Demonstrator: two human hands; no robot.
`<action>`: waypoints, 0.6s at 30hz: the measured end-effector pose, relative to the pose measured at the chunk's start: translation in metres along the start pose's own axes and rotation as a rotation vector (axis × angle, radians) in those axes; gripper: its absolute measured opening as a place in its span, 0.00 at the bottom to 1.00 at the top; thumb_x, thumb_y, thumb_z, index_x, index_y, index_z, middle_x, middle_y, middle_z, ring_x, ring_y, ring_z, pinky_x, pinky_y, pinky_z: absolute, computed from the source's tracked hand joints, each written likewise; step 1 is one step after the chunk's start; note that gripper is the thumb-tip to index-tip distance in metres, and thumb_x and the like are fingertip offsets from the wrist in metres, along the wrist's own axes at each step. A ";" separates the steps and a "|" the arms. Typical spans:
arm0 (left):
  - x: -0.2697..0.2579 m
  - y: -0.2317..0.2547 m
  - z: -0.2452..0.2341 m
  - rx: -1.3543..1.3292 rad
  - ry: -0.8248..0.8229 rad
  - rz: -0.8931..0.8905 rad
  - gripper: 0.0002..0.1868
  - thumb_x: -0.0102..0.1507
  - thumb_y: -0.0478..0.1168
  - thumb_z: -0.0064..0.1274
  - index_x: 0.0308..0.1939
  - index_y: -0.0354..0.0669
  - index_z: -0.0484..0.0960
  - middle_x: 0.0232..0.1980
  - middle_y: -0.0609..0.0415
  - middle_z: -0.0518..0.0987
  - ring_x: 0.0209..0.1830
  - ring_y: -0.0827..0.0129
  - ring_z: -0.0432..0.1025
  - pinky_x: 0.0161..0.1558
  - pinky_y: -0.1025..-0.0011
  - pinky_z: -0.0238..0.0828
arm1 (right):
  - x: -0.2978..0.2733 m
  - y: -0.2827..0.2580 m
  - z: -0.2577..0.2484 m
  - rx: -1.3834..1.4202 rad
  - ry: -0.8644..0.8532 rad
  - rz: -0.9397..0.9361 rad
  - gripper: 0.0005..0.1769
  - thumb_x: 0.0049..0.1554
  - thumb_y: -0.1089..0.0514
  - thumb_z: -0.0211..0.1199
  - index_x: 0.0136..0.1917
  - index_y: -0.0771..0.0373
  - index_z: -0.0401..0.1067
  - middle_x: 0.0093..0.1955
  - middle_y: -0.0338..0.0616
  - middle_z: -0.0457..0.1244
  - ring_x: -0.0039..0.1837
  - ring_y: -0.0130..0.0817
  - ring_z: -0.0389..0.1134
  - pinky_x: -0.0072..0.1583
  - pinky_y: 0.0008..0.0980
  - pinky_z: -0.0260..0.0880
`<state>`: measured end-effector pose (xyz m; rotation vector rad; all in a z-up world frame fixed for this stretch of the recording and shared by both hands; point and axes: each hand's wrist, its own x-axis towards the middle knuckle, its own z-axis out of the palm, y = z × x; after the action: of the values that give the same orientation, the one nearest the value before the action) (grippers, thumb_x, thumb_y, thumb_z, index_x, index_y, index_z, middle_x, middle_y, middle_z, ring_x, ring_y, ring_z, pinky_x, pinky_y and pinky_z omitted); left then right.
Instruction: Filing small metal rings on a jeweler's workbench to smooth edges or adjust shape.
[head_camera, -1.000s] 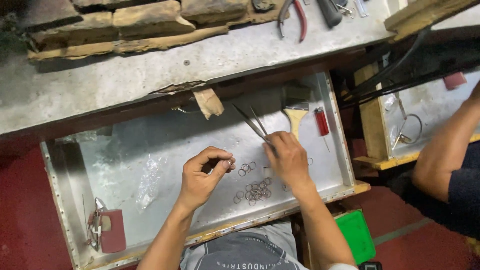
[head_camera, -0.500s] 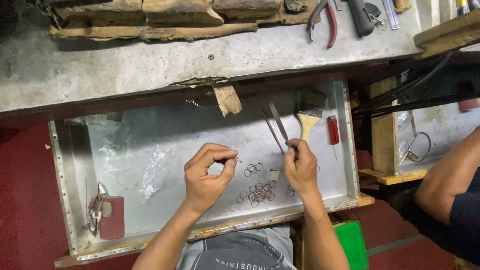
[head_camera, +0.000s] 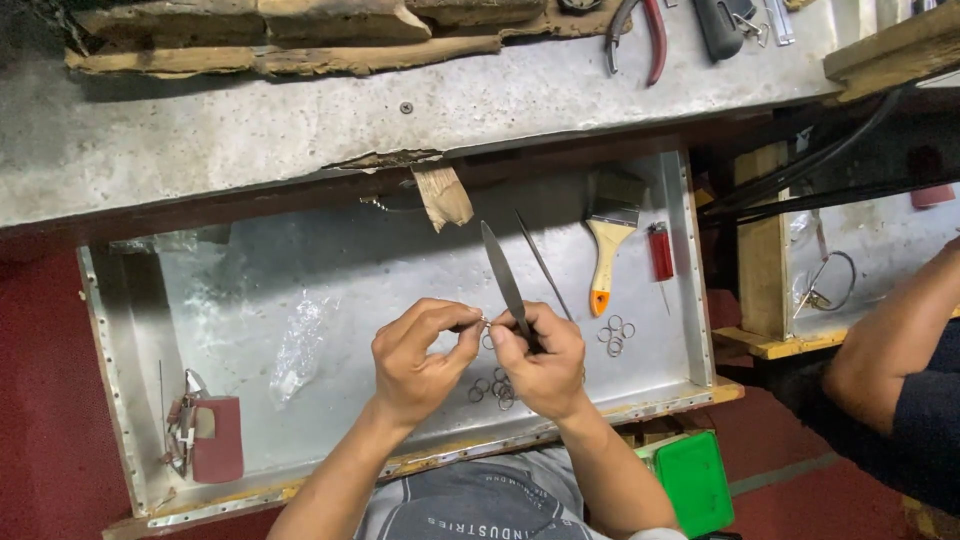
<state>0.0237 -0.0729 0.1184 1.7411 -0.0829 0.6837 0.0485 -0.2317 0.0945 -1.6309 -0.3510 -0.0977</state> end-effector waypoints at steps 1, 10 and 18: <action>-0.001 -0.002 0.001 0.000 0.000 -0.001 0.09 0.55 0.24 0.65 0.37 0.37 0.87 0.30 0.51 0.85 0.26 0.61 0.81 0.28 0.69 0.80 | 0.000 0.001 0.001 0.000 0.000 0.001 0.05 0.54 0.66 0.67 0.38 0.71 0.77 0.17 0.38 0.54 0.22 0.23 0.52 0.26 0.23 0.55; 0.008 0.000 -0.003 -0.126 -0.034 -0.176 0.07 0.55 0.23 0.64 0.34 0.34 0.87 0.29 0.47 0.86 0.26 0.59 0.83 0.28 0.68 0.81 | 0.020 -0.012 0.000 0.019 -0.028 -0.102 0.05 0.55 0.66 0.66 0.39 0.71 0.78 0.18 0.40 0.54 0.23 0.24 0.52 0.26 0.25 0.55; 0.015 0.005 -0.009 -0.050 -0.132 -0.184 0.05 0.58 0.25 0.63 0.35 0.37 0.89 0.30 0.51 0.87 0.29 0.60 0.84 0.30 0.68 0.82 | 0.034 -0.012 -0.007 -0.215 -0.165 -0.284 0.04 0.49 0.70 0.68 0.37 0.65 0.79 0.20 0.38 0.56 0.22 0.32 0.58 0.28 0.26 0.63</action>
<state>0.0300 -0.0616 0.1311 1.7199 -0.0299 0.4288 0.0786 -0.2320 0.1162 -1.7976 -0.7193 -0.2225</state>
